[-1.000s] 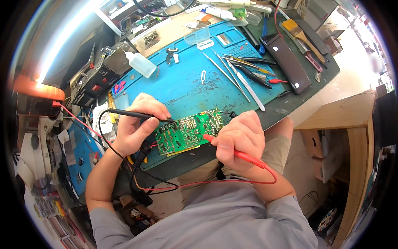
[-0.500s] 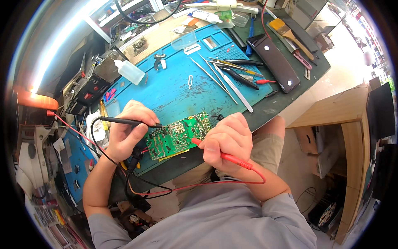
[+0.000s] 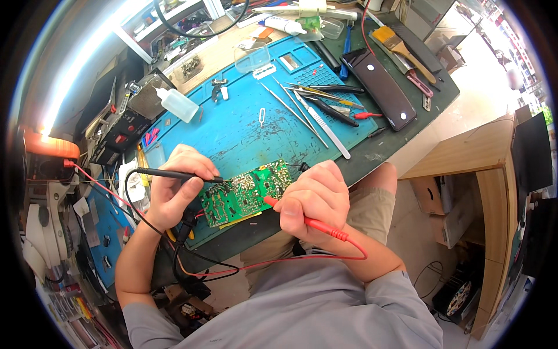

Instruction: The person uses multimeter probes to test various points on a green circuit board and a yellow power supply unit. They repeatedly touch the probes to different components and solder points on both sides of the board while seated at a workbench.

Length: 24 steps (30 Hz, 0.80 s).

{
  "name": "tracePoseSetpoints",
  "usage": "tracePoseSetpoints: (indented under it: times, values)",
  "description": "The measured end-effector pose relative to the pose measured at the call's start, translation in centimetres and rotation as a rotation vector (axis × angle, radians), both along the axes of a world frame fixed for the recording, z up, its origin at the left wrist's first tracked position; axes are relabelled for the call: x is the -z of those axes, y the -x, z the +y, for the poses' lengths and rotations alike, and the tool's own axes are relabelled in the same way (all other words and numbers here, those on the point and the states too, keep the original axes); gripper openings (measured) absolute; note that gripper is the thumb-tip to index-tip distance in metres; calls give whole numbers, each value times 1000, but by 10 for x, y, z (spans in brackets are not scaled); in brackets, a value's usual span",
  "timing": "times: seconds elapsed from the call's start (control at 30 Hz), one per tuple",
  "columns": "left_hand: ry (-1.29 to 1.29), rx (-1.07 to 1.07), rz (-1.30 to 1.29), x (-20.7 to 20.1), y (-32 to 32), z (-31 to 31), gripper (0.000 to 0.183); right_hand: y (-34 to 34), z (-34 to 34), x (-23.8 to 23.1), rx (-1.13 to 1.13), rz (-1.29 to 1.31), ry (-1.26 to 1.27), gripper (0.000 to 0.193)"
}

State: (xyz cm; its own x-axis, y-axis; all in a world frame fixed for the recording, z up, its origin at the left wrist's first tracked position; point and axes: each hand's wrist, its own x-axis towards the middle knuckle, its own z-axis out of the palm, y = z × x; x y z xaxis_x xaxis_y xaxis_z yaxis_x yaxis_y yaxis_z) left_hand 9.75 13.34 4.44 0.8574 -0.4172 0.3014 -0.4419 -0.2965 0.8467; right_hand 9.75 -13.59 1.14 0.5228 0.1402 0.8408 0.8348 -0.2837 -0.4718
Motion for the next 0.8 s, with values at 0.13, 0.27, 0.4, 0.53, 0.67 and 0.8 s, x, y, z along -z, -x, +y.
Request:
tracePoseSetpoints:
  times: [0.13, 0.27, 0.4, 0.53, 0.67, 0.8]
  values:
    - [3, -1, -4, -1, 0, -1, 9, 1, 0, 0, 4, 5, 7, 20]
    - [8, -2, 4, -1, 0, -2, 14, 0, -1, 0, 4, -1, 11, 19]
    - [1, -1, 0, -1, 0, -1, 9, 0, 0, -1, 6, -5, 4, 19]
    - [7, 0, -5, -1, 0, -1, 8, 0, 0, 0, 9, -5, 0, 19]
    - [6, 4, -5, -1, 0, 0, 9, 0, 1, -1, 7, -4, -3, 19]
    - [4, 4, -4, -2, 0, 0, 9, 0, 1, -1, 9, -9, -6, 19]
